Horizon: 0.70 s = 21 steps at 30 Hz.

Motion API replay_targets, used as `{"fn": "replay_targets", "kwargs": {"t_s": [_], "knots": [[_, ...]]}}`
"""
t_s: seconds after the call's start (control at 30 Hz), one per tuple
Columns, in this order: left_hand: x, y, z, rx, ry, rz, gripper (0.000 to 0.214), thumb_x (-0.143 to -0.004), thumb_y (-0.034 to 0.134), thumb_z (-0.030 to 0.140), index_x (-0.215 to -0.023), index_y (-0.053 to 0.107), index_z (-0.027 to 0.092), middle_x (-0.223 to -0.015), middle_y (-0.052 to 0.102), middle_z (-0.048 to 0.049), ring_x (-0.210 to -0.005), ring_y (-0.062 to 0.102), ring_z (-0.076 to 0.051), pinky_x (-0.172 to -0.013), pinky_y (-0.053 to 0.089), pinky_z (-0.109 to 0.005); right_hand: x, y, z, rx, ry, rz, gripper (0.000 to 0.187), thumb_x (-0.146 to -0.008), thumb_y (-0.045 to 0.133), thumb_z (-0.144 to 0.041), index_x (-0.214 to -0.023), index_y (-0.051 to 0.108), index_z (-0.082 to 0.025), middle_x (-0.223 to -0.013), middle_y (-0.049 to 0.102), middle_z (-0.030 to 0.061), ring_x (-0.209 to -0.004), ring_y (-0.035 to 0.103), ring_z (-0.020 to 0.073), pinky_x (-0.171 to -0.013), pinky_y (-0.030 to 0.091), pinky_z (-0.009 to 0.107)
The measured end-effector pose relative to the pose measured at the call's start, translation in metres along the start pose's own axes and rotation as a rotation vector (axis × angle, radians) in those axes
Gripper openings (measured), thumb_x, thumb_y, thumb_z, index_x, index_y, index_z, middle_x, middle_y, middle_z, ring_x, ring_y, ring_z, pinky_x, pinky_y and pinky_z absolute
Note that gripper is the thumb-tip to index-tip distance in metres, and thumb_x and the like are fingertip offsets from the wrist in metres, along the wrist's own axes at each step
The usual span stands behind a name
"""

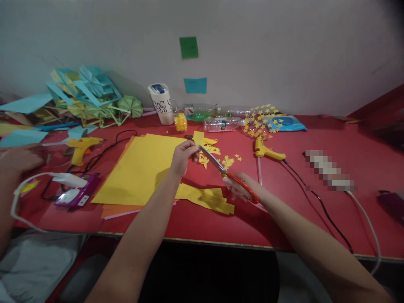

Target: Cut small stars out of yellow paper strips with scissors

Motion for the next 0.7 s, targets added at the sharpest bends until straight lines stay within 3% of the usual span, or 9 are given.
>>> {"fn": "replay_targets", "kwargs": {"t_s": [0.13, 0.7], "knots": [[-0.0002, 0.0004, 0.0, 0.003, -0.007, 0.005, 0.013, -0.065, 0.058, 0.021, -0.055, 0.051, 0.016, -0.045, 0.052, 0.0039, -0.037, 0.044, -0.004, -0.039, 0.033, -0.017, -0.001, -0.0012, 0.0019, 0.021, 0.027, 0.014, 0.04, -0.078, 0.058, -0.05, -0.055, 0.042, -0.02, -0.035, 0.038, -0.0083, -0.026, 0.039, 0.0065, -0.029, 0.032, 0.02], [0.0002, -0.001, 0.0014, 0.001, 0.013, 0.012, 0.017, -0.067, 0.057, 0.024, -0.053, 0.053, 0.015, -0.045, 0.052, 0.0032, -0.036, 0.044, -0.004, -0.038, 0.032, -0.019, -0.001, 0.0011, 0.0005, -0.036, -0.03, 0.006, 0.044, -0.075, 0.06, -0.055, -0.055, 0.042, -0.02, -0.036, 0.038, -0.0085, -0.027, 0.038, 0.0046, -0.033, 0.039, 0.02]]}}
Point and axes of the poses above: each hand's wrist, its own x-axis away from the middle knuckle, its own y-axis out of the palm, z = x × y, the point moved 5 cm from there along -x, towards the middle knuckle
